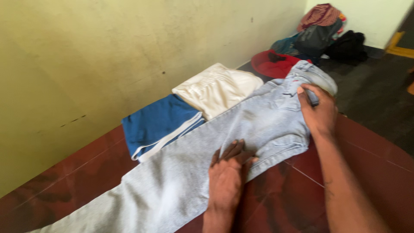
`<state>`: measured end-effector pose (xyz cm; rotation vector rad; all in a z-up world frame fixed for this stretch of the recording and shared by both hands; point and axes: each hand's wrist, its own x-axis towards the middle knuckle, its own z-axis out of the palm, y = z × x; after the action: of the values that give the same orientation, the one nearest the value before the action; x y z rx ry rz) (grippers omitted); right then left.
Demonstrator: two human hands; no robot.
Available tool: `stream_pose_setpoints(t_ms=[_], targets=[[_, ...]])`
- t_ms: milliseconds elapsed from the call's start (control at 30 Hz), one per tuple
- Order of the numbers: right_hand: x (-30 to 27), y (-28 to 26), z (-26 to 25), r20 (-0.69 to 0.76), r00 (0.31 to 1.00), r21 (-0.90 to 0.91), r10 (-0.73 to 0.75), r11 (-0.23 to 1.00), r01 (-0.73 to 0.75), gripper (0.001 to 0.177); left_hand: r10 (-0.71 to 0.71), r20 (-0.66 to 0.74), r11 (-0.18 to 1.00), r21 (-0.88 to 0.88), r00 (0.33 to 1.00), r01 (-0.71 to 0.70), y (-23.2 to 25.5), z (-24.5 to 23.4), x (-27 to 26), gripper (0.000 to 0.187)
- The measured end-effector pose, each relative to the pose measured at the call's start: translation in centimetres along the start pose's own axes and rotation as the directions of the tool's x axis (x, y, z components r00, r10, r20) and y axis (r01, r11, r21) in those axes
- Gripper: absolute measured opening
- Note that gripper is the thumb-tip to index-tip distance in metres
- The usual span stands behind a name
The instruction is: The person picks up a pair of light blue jeans from a pile of laundry on a table, spreads them out, and folds them into a rectangular shape before setting them down.
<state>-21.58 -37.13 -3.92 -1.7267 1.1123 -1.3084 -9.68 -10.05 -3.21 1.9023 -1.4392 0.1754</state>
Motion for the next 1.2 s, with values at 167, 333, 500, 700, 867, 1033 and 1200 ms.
stream_pose_setpoints(t_ms=[167,333,500,700,867,1033,1200], targets=[[1.5,1.0,-1.2,-0.2,0.976,-0.356,0.089,0.921,-0.157,0.083,-0.061,0.011,0.997,0.037,0.998,0.06,1.4,-0.8,0.3,0.026],[2.7,0.7,-1.7,-0.013,0.93,-0.577,0.368,0.757,-0.308,0.117,-0.066,0.032,0.989,0.135,0.997,0.061,4.2,0.0,1.1,0.03],[3.4,1.2,-1.1,0.003,0.935,-0.646,0.355,0.714,-0.269,0.128,-0.006,0.146,0.996,0.09,0.989,-0.007,6.2,4.8,2.4,0.078],[4.1,4.3,-1.0,-0.134,0.987,0.08,-0.087,0.992,0.099,0.105,-0.085,0.209,0.957,0.288,0.974,0.022,8.2,8.5,4.6,0.047],[5.9,5.8,-2.5,-0.281,0.954,0.47,0.103,0.882,0.044,0.089,0.106,0.124,0.983,0.139,0.987,-0.123,9.8,8.6,3.0,0.038],[4.5,3.7,-4.6,-0.038,0.885,0.633,0.463,0.697,-0.337,0.095,0.223,0.075,0.965,0.123,0.972,-0.231,10.9,7.4,3.0,0.045],[4.3,2.8,-5.5,0.057,0.903,0.706,0.425,0.622,-0.338,0.068,-0.379,0.472,0.872,-0.105,0.796,0.478,10.4,3.6,4.7,0.033]])
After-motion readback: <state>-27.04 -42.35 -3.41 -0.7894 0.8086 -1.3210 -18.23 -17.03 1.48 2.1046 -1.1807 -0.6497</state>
